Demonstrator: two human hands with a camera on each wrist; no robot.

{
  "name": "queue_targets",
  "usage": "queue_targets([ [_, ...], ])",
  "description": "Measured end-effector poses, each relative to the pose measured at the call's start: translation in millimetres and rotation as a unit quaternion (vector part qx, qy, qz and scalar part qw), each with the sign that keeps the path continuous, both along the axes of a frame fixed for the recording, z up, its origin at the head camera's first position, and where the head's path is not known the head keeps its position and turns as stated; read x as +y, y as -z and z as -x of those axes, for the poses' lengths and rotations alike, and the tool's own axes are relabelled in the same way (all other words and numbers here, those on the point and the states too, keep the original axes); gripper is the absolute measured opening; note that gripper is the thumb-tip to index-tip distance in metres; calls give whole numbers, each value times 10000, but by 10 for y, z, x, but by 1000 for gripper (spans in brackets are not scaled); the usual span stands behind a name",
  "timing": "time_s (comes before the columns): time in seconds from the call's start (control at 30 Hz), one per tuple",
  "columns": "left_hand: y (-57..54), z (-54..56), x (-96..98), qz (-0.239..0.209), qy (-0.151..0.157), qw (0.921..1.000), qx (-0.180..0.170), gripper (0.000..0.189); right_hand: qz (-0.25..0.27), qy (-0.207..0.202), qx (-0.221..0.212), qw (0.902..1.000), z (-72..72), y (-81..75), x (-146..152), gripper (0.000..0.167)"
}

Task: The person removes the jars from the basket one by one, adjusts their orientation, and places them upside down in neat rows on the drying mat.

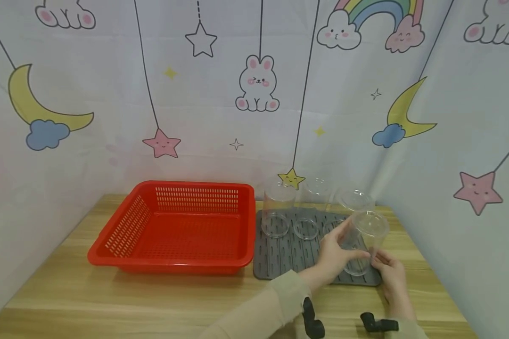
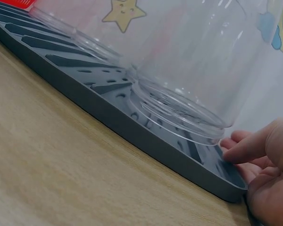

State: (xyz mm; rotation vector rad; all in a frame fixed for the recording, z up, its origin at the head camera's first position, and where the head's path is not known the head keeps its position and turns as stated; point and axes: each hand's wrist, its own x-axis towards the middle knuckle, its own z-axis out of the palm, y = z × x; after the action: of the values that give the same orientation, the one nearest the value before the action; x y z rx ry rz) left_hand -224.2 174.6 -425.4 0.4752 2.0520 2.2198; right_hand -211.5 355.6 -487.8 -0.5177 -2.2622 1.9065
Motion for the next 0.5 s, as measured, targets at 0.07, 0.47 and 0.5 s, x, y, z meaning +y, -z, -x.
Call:
queue_targets([
  [0.07, 0, 23, 17, 43, 11, 10000, -67, 84, -35, 8, -16, 10000, 0, -3, 0, 54],
  [0.47, -27, 113, 23, 309, 235, 9992, 4, 85, -7, -15, -12, 10000, 10, -17, -4, 56],
  [0.5, -32, 106, 26, 342, 213, 9992, 10, 85, -19, -2, -6, 10000, 9, -16, -3, 56],
])
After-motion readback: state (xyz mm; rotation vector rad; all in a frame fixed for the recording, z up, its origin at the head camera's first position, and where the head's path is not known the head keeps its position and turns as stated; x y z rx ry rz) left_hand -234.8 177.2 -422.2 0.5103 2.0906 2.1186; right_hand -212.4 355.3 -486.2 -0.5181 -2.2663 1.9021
